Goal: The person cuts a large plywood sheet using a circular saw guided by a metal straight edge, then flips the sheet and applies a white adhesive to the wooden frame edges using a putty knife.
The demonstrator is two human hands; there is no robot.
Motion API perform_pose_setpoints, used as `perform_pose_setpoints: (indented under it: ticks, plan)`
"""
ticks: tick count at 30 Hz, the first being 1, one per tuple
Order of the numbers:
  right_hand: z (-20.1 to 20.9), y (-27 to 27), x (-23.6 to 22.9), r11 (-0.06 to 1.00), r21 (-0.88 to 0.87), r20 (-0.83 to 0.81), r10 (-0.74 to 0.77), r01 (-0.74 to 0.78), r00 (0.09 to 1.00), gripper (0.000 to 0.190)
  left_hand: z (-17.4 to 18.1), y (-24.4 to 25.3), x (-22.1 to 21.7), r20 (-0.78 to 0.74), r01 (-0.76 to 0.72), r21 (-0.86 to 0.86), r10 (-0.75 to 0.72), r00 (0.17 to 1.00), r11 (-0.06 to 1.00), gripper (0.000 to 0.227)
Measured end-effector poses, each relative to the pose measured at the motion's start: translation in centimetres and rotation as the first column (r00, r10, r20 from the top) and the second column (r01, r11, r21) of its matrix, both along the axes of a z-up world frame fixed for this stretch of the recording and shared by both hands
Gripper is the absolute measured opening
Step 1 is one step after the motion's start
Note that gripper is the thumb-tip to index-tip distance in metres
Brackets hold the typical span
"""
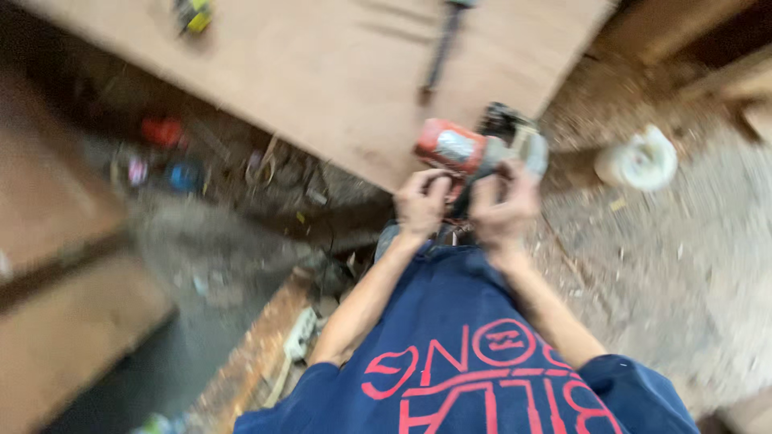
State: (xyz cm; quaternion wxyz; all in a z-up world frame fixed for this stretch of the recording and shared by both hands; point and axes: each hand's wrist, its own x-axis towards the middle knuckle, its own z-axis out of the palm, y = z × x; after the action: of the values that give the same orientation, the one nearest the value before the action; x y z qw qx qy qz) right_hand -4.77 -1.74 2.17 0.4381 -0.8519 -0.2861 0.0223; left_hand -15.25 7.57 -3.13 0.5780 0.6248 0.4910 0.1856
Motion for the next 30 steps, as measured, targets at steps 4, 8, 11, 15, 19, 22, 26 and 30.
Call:
perform_pose_setpoints:
  ticks: [4,8,11,15,19,22,26,30]
  plan:
    - [-1.4,1.7,-5.6,0.989,-0.077,-0.012,-0.125,0.124,0.992,0.086,-3.0,3.4,-2.1,-0.078,0.021,0.059,-0.017,0.997,0.998,0.025]
    - [-3.7,4.7,-6.3,0.959,-0.096,-0.152,-0.279,0.267,0.948,0.090,-5.6,6.1,-3.6,-0.123,0.001,-0.034,-0.005,0.992,0.999,0.030]
    - [-5.4,5.2,-6.4,0.929,-0.032,-0.412,-0.348,0.368,0.842,0.085,-7.0,5.9,-4.3,-0.148,0.035,-0.055,-0.043,0.988,0.998,0.032]
    - [-8.3,5.9,-5.6,0.903,0.012,-0.594,-0.340,0.430,0.729,0.062,-8.9,6.1,-3.9,-0.194,0.116,-0.039,-0.122,0.973,0.992,0.032]
    - [-8.7,6.4,-4.5,0.891,0.083,-0.558,-0.329,0.446,0.762,0.055,-9.8,7.0,-3.0,-0.077,0.101,-0.045,-0.104,0.992,0.994,0.028]
    - [-8.5,7.6,-2.7,0.876,0.124,-0.545,-0.332,0.466,0.770,0.054,-10.3,8.7,-2.2,-0.088,0.079,0.023,-0.076,0.993,0.997,0.029]
    - [-9.5,10.7,3.6,0.846,0.192,-0.571,-0.315,0.497,0.758,0.053,-11.5,11.6,-1.5,-0.101,0.038,0.098,-0.028,0.994,0.994,0.030]
    - [-10.7,14.8,12.9,0.798,0.302,-0.592,-0.273,0.522,0.758,0.048,-13.1,13.2,-0.2,-0.116,-0.016,0.097,0.028,0.993,0.995,0.031]
